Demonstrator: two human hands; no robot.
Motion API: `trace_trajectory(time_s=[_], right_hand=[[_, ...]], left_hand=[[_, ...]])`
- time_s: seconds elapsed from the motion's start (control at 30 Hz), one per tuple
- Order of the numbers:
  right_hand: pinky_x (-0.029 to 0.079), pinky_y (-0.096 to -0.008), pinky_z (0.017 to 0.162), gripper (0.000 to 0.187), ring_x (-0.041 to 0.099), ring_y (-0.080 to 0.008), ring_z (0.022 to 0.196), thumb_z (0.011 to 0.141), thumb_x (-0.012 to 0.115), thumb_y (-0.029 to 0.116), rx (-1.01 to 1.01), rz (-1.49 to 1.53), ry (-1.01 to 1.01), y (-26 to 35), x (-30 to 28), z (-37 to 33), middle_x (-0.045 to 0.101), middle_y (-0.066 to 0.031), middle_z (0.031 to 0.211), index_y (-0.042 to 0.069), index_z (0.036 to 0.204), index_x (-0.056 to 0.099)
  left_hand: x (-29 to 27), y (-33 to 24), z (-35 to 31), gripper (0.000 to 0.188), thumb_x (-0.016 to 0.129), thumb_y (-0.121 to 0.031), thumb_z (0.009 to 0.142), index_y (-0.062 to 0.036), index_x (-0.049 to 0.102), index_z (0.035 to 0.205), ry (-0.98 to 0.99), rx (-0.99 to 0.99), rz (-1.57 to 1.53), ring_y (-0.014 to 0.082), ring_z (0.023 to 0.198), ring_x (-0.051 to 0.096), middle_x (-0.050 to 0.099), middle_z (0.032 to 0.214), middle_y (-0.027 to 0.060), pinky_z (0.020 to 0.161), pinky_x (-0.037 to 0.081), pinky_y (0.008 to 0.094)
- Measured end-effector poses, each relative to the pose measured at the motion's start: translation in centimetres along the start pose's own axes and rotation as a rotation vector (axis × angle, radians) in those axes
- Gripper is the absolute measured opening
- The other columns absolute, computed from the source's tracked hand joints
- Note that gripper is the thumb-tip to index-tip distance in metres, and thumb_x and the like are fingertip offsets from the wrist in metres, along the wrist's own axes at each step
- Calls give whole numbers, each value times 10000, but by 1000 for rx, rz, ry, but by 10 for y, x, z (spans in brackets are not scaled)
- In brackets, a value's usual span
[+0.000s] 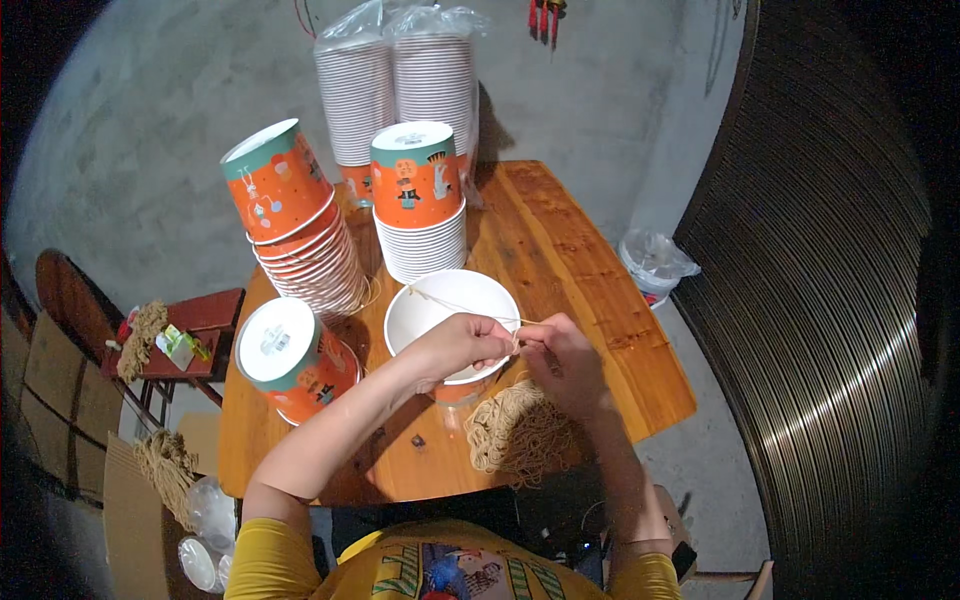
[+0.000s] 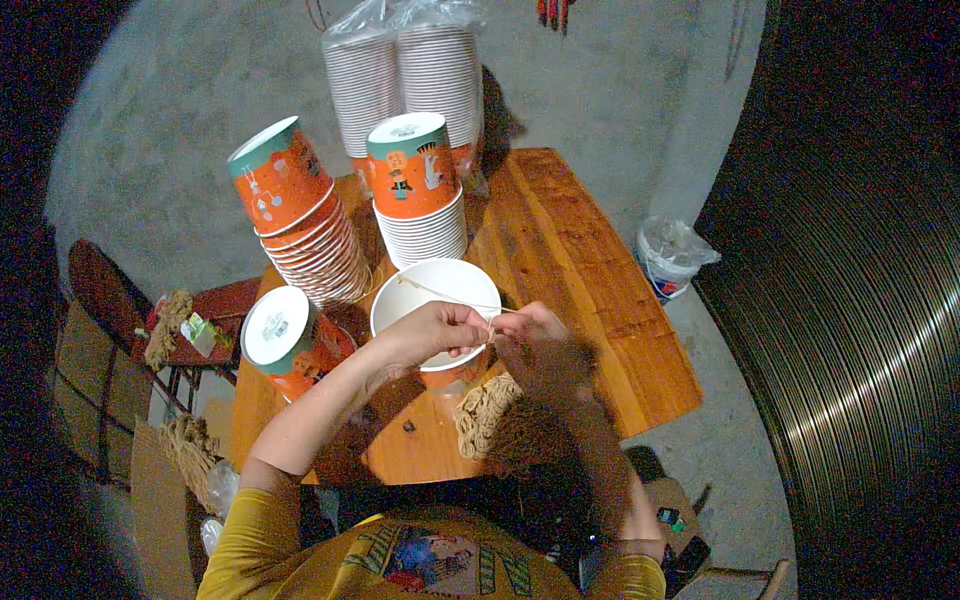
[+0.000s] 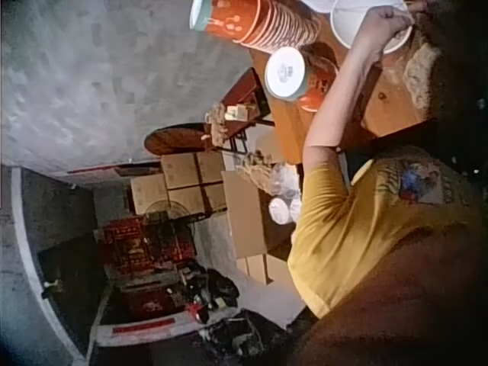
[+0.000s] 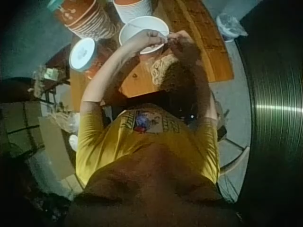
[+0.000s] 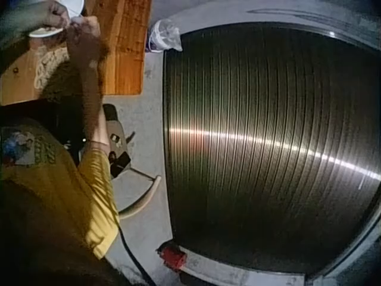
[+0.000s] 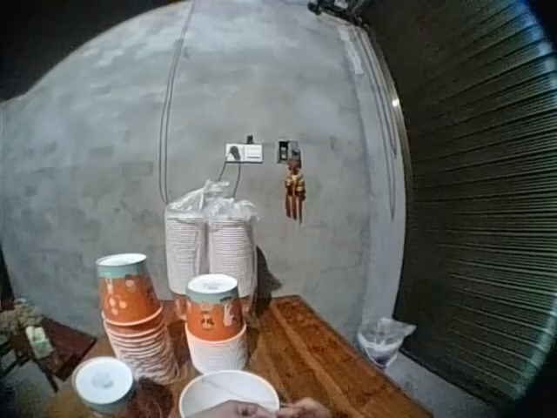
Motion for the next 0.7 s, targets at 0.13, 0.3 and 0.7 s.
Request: trace_trajectory(time_s=[0.13,0.3,0.7], right_hand=[[433,-285,559,108,539,-181,652,828,637,80,-2,-66,-18,3,3,-1,530,-71,776,65,929,604],[431,-291,549,112,540,-183,624,801,682,114,-62,-263,-45,10,0,0,529,-62,752,68,840,587],[420,-278,525,139,524,-152,580,759,704,51,241,-28,-145,30,21,-13,513,-57,705,48,791,568]], left_hand=[[-1,0,0,132,648,-171,845,-42,633,871,-24,28,53,38,630,463,567,731,-43,580,379,179],[0,1,1,116,625,-154,853,-41,614,880,-43,35,96,41,633,463,560,734,-40,580,378,185],[-2,7,2,73,548,-61,877,-56,555,949,82,-118,-174,41,647,540,591,777,-11,567,442,160]])
Point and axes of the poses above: each hand's wrist, its own z-axis towards the middle knuckle, its own x-axis out of the palm, y = z × x, the point moved 6 cm from there along z, towards the middle knuckle
